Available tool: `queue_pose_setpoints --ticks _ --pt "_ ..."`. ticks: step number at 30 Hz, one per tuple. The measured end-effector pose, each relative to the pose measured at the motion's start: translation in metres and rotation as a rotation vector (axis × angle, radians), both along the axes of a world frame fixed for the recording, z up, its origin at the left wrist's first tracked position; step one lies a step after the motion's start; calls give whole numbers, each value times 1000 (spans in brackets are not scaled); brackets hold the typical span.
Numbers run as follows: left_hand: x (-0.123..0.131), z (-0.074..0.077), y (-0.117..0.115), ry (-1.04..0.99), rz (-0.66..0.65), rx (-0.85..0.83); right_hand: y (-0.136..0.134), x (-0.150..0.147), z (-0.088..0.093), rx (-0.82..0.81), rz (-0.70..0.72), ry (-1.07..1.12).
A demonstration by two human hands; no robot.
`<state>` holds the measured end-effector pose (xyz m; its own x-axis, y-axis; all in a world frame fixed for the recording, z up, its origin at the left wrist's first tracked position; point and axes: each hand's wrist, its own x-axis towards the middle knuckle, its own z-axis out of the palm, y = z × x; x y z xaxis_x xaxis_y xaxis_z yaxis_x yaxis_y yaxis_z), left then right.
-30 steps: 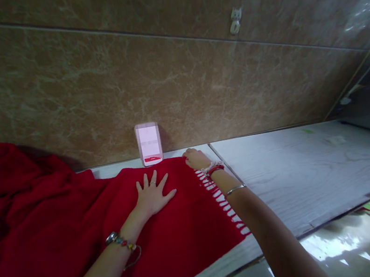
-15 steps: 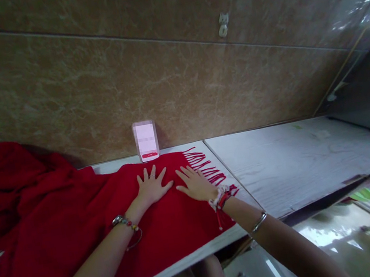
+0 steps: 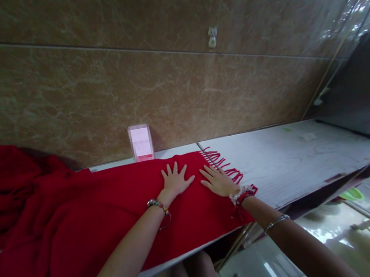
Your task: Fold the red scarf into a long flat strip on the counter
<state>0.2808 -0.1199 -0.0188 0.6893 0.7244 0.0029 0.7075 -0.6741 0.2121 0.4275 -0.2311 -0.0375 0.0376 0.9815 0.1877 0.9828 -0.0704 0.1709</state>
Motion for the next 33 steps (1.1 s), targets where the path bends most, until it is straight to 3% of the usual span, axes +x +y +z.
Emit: queue_pose_setpoints --ticks 3,6,9,13,17,21,24,29,33 --pt "1 8 -1 -20 -52 -50 -1 14 0 -34 -8 -11" --pt "-24 20 4 -27 -84 -44 3 23 7 -117 -34 -14" --pt "-74 31 13 25 -54 72 11 20 19 -168 -73 17" --pt "-152 37 28 146 77 204 28 -14 28 -49 -3 165" --pt "-219 35 37 122 222 320 38 -58 22 -64 128 232" --pt "-266 33 37 -57 303 484 37 -70 12 -118 145 194" --pt "-288 30 40 -190 360 471 36 -59 10 -110 135 172" --pt "-300 19 52 -282 493 272 35 -34 10 -164 94 169" --pt "-301 15 61 -417 456 272 34 -18 7 -175 94 179"
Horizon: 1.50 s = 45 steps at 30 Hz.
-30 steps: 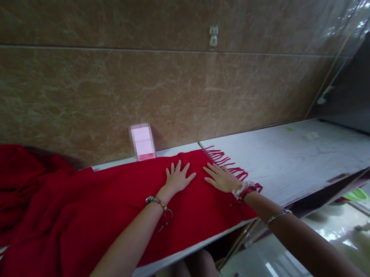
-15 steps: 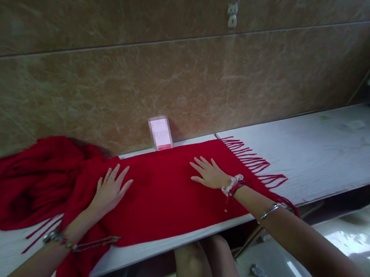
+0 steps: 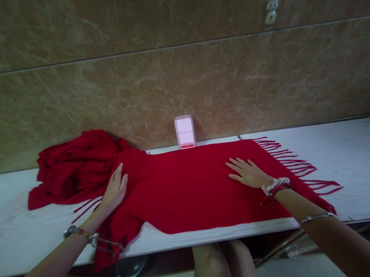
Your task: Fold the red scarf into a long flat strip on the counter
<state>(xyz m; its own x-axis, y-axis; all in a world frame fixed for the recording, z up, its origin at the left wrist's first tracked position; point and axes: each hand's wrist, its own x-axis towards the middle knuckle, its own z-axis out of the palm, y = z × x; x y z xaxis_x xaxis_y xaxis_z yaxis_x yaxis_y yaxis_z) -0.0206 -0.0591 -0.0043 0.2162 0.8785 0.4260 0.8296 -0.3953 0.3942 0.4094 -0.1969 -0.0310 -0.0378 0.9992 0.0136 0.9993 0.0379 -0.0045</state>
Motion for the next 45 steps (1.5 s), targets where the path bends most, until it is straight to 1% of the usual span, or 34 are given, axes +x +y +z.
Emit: queue_pose_setpoints --ticks 2,3,5,7,10,13,15,16,17,19,21,22,23,26,28,30,32,35,38,40,42,44,45 --pt "-4 -3 5 -90 -7 58 1 3 2 -23 2 3" --pt "-7 -5 8 -125 -5 57 3 2 4 -38 5 1" --pt "-16 -11 15 -188 -29 -10 8 -6 12 -47 12 1" --pt "-24 -16 20 -265 -82 -109 15 -22 19 -9 27 24" --pt "-29 -17 19 -352 -151 -197 26 -53 24 68 109 72" --pt "-23 -8 7 -303 -283 -226 33 -75 17 54 212 59" --pt "-13 -3 -4 -190 -387 -241 34 -81 12 14 214 50" --pt "-8 -2 -8 -123 -402 -236 34 -81 10 -4 199 50" --pt "-3 -1 -12 -62 -363 -215 35 -81 9 -20 182 50" --pt "4 -4 -15 21 -171 -190 35 -81 9 -43 157 48" --pt "7 -7 -14 69 13 -223 37 -83 11 -59 154 45" --pt "8 -9 -12 86 51 -260 37 -85 11 -61 159 45" --pt "8 -10 -9 99 41 -300 38 -88 11 -56 165 46" --pt "10 -9 -4 82 -138 -343 40 -95 8 -17 175 44" --pt "14 -8 -4 60 -241 -303 41 -97 6 10 170 44" --pt "20 -5 -9 97 -265 -245 41 -97 4 25 168 44" --pt "23 2 -17 201 -240 -187 41 -96 3 39 168 37" --pt "21 24 -27 425 -144 -93 41 -95 2 67 181 29" --pt "12 48 -27 605 57 -38 42 -95 2 85 228 37" --pt "3 56 -20 641 133 -18 42 -96 3 86 248 41" --pt "-8 52 -10 594 132 -102 42 -97 3 85 243 45" --pt "-23 40 0 480 92 -295 42 -98 4 81 234 48" --pt "-32 32 4 433 41 -367 42 -98 4 77 233 48"
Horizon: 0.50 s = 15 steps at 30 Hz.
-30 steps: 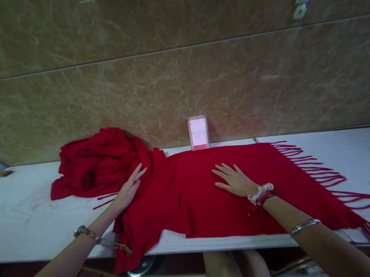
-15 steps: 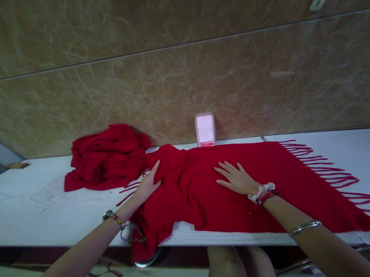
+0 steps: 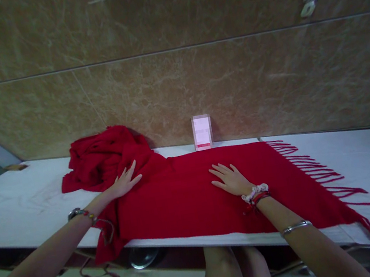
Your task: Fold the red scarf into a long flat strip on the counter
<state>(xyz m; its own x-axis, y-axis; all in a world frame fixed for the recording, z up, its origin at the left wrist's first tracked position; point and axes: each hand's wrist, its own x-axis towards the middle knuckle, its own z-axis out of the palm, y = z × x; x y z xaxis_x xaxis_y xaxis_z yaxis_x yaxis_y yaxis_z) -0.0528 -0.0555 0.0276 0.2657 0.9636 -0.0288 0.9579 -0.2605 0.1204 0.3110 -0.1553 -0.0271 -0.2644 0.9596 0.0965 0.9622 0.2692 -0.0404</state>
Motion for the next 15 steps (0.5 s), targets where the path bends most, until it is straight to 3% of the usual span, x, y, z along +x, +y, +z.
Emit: queue_pose_setpoints --ticks 4,8,12,15 --pt "-38 -29 4 -117 25 15 -2 4 -1 -10 -4 -13" --pt "-52 -41 0 -76 61 175 -9 16 -2 -3 -63 -23" --pt "-38 -36 -3 -148 -11 319 -15 25 -2 1 -83 -23" --pt "-38 -19 -2 -46 -108 383 -16 27 -1 -3 -85 -27"
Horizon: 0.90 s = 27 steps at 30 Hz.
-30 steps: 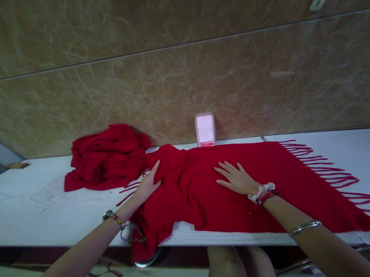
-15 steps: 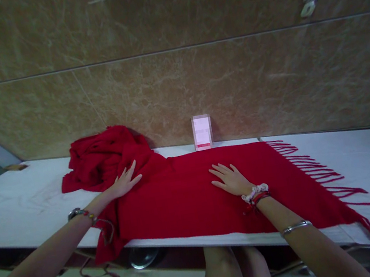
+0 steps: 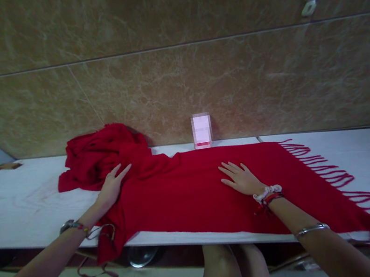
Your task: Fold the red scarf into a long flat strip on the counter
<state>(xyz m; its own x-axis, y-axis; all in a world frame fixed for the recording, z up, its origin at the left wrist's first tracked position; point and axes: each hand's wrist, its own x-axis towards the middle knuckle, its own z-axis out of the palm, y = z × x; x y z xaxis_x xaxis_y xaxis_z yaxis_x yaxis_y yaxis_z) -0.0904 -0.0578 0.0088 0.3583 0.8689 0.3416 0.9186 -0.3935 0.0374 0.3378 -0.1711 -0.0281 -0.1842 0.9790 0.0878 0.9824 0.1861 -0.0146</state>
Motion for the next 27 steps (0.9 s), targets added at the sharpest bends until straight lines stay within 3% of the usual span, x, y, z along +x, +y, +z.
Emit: queue_pose_setpoints --ticks 2,6,9,11,14,22,27 --pt "-8 15 1 120 -1 36 0 0 1 -17 -12 -5" --pt "-20 31 -1 238 214 133 0 3 -1 -30 -21 -17" --pt "-10 18 -1 279 137 211 1 6 -5 6 -8 -16" --pt "-1 3 5 286 56 146 2 7 -8 33 -2 -8" --pt "1 -12 20 222 159 78 1 8 -9 40 0 5" --pt "-14 -6 57 146 280 40 0 6 -8 26 -14 7" --pt "-18 -6 80 134 263 17 4 -3 -9 28 11 16"
